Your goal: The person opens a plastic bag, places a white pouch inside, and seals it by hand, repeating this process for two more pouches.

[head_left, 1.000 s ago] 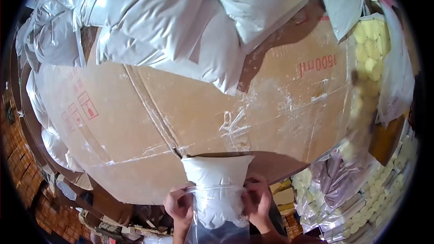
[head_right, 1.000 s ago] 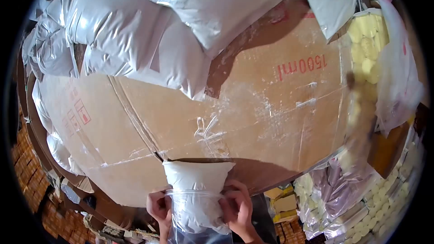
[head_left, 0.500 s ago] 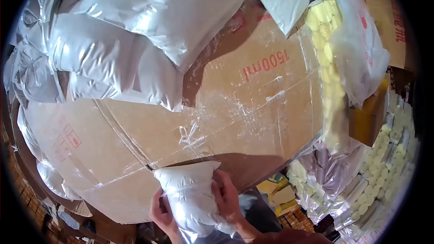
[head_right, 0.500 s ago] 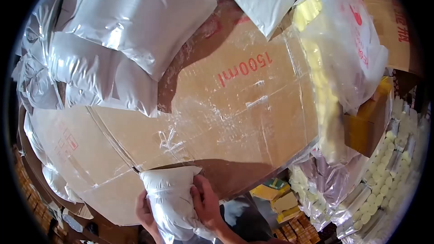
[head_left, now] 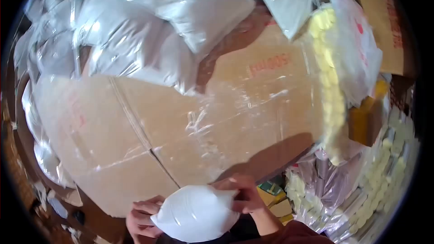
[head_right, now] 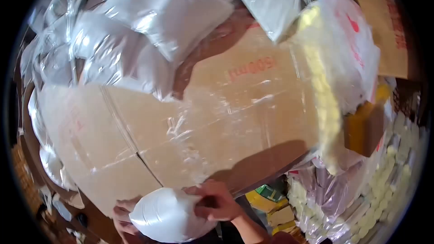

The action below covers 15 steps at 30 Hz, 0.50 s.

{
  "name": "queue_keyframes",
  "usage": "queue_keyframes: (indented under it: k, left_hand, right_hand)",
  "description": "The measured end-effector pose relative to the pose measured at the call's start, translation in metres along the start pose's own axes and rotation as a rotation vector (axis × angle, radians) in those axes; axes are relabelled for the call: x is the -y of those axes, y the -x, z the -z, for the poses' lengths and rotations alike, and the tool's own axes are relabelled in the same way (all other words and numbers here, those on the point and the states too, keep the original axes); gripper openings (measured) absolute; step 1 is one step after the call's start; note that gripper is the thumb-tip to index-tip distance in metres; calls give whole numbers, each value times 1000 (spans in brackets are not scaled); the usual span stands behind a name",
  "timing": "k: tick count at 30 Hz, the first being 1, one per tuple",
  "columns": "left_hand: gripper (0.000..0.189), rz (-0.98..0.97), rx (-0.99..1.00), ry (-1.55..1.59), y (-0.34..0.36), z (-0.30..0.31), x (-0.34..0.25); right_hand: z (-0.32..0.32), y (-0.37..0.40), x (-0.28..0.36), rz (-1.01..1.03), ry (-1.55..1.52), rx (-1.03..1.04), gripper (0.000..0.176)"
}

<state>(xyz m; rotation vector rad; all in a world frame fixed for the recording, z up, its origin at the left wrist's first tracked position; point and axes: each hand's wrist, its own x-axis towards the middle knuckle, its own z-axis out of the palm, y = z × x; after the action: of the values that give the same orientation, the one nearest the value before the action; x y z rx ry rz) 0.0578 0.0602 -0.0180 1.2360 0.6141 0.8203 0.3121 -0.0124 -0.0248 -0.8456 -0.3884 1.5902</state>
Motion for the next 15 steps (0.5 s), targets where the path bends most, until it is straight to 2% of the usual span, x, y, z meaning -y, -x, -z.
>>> queue_keyframes:
  k: [2, 4, 5, 6, 7, 10, 12, 13, 14, 15]
  left_hand:
    - [11, 140, 451, -343, -26, 16, -49]
    - [16, 218, 242, -764, -18, -5, -49]
    - [16, 339, 85, -722, -11, -18, -37]
    - [18, 397, 19, -676, -2, -21, -31]
    - [19, 451, -51, -627, 7, -25, -24]
    - [27, 434, -14, -472, 31, -25, -15]
    - [33, 406, -33, -363, 48, -20, -2]
    - [28, 359, 4, -376, 54, -18, 3]
    - [26, 484, -112, -238, 59, -23, 5]
    - [24, 607, -226, -96, 60, -33, 7]
  right_hand:
    - [-10, -11, 9, 257, 24, 220, 24]
    - [7, -2, 11, 263, 421, 277, 29]
    - [8, 5, 5, 238, 612, 175, 28]
    - [8, 11, 2, 215, 804, 66, 27]
    - [6, 9, 4, 184, 896, 97, 25]
    - [-9, 26, 5, 133, 1096, -20, 24]
    - [-18, 34, 3, -1, 1090, -189, 26]
    - [-22, 38, 2, -68, 1083, -271, 28]
    - [-23, 42, 0, -133, 1074, -351, 29]
    - [-16, 47, -7, -12, 1169, -306, 30]
